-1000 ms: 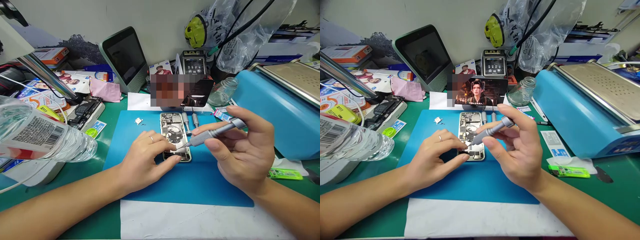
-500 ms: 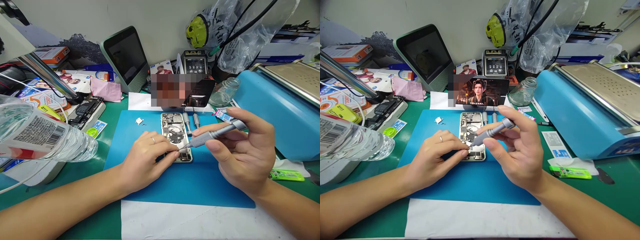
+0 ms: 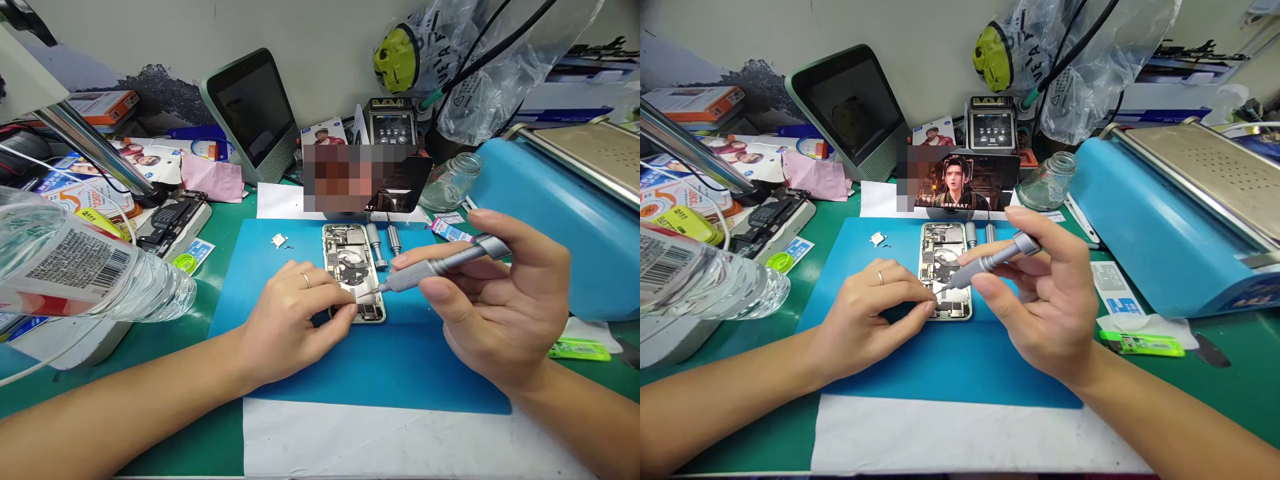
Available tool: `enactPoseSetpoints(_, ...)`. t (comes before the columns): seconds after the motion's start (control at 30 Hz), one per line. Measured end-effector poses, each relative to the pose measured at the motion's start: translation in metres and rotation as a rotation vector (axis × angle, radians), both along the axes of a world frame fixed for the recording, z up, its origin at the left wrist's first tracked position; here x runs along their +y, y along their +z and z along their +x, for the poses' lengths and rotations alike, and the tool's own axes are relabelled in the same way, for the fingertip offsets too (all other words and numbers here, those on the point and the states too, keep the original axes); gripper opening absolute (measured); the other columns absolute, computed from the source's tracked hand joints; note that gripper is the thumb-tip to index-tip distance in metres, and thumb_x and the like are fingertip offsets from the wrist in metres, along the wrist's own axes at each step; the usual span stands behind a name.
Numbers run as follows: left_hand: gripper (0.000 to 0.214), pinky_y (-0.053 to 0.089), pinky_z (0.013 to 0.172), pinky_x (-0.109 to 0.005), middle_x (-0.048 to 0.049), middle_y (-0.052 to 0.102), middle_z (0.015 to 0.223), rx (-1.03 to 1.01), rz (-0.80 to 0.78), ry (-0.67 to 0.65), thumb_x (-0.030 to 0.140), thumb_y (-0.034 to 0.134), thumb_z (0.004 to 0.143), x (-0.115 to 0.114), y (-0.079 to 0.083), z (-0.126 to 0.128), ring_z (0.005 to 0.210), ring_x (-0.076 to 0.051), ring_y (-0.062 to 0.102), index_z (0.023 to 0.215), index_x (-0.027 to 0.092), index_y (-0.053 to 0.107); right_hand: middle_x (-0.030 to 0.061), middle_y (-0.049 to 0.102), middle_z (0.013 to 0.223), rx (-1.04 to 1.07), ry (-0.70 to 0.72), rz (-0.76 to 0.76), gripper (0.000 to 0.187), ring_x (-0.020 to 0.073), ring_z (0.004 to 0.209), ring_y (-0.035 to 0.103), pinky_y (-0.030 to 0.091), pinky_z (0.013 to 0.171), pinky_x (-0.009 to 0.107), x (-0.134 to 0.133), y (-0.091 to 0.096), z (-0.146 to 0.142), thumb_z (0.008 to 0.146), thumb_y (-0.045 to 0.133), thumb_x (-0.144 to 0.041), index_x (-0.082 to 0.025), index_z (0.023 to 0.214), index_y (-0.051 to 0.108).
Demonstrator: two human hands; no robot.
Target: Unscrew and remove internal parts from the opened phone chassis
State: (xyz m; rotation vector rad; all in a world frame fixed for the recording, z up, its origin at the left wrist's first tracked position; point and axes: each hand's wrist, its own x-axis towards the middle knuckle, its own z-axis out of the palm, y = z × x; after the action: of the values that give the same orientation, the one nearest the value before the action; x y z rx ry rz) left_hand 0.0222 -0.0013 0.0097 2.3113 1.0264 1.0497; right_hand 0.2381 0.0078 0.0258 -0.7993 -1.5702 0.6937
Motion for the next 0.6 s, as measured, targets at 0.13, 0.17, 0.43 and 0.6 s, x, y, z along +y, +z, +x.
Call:
enactPoseSetpoints(0.13,0.01,0.04,0.068,-0.034,0.0002,0.072,0.077,0.03,0.048,0.0,0.016,0.063,0.091,-0.0019,0.0007,0.0008,0.069,-0.015,0.058,0.085,0.019,0.071,0.0034,0.068,0.117,-0.027,0.016,0.011,0.052,0.0222,0.082,0.076,0.069,0.07,0.039,-0.0029,0.0006,-0.0002,0.087,0.071,-0.017,-0.041,0.131,0.058)
enactPoseSetpoints(0.17,0.01,0.039,0.068,-0.034,0.0001,0.071,0.076,0.035,0.058,0.001,0.016,0.063,0.091,-0.002,0.0008,0.001,0.068,-0.014,0.057,0.084,0.018,0.07,0.0039,0.069,0.115,-0.03,0.031,0.01,0.051,0.0224,0.081,0.076,0.069,0.069,0.039,-0.0033,0.0006,-0.0003,0.088,0.071,-0.018,-0.041,0.131,0.058)
enactPoseSetpoints(0.43,0.01,0.037,0.067,-0.034,0.0002,0.07,0.074,0.052,0.07,-0.009,0.014,0.064,0.088,-0.0004,0.0001,0.0017,0.066,-0.014,0.056,0.082,0.018,0.07,0.0065,0.067,0.126,-0.041,0.104,0.122,0.057,0.0219,0.085,0.078,0.069,0.071,0.037,-0.0027,-0.0021,0.0017,0.084,0.074,-0.01,-0.034,0.133,0.058)
enactPoseSetpoints(0.6,0.01,0.037,0.067,-0.033,-0.0001,0.071,0.075,0.047,0.065,-0.015,0.014,0.064,0.089,-0.0012,0.0001,0.0017,0.066,-0.014,0.056,0.082,0.018,0.071,0.0068,0.069,0.125,-0.105,0.129,0.153,0.058,0.0215,0.085,0.078,0.069,0.068,0.035,-0.0023,0.0002,0.0018,0.086,0.071,-0.009,-0.035,0.135,0.056)
